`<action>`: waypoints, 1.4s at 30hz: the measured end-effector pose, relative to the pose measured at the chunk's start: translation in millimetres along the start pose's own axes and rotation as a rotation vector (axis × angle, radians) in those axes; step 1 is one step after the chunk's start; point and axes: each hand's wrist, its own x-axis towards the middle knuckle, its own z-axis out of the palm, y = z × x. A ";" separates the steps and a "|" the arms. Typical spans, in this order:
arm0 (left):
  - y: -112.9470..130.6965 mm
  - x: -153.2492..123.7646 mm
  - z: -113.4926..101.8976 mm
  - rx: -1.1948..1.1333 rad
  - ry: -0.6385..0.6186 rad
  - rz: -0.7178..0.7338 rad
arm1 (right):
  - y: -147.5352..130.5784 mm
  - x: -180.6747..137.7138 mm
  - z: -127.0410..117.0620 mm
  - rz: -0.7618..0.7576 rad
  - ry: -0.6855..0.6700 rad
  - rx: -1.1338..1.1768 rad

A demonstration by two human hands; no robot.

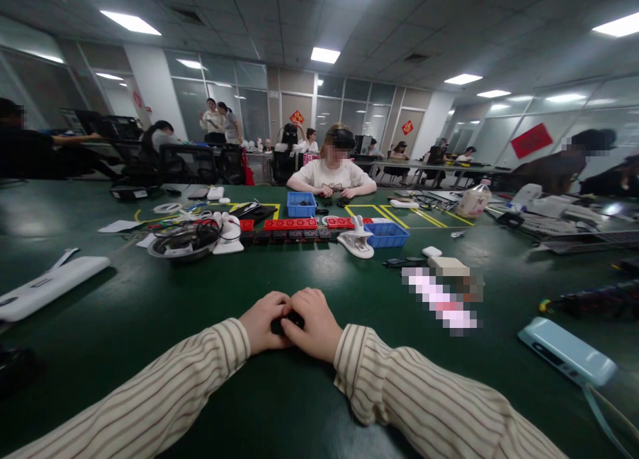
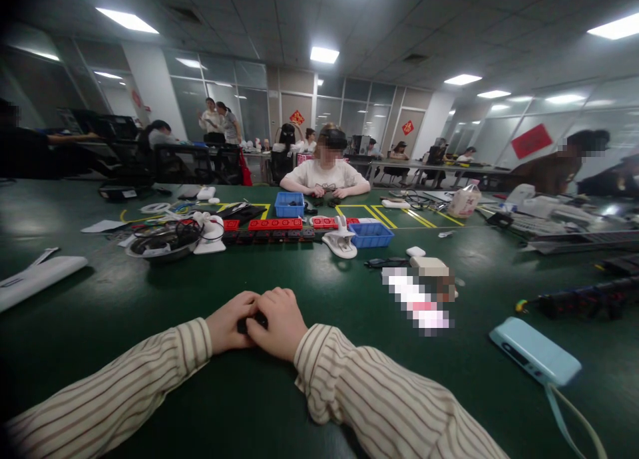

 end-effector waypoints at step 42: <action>2.8 0.0 -1.7 -0.026 -0.024 0.004 | -1.6 -2.7 -1.0 -0.135 0.082 0.057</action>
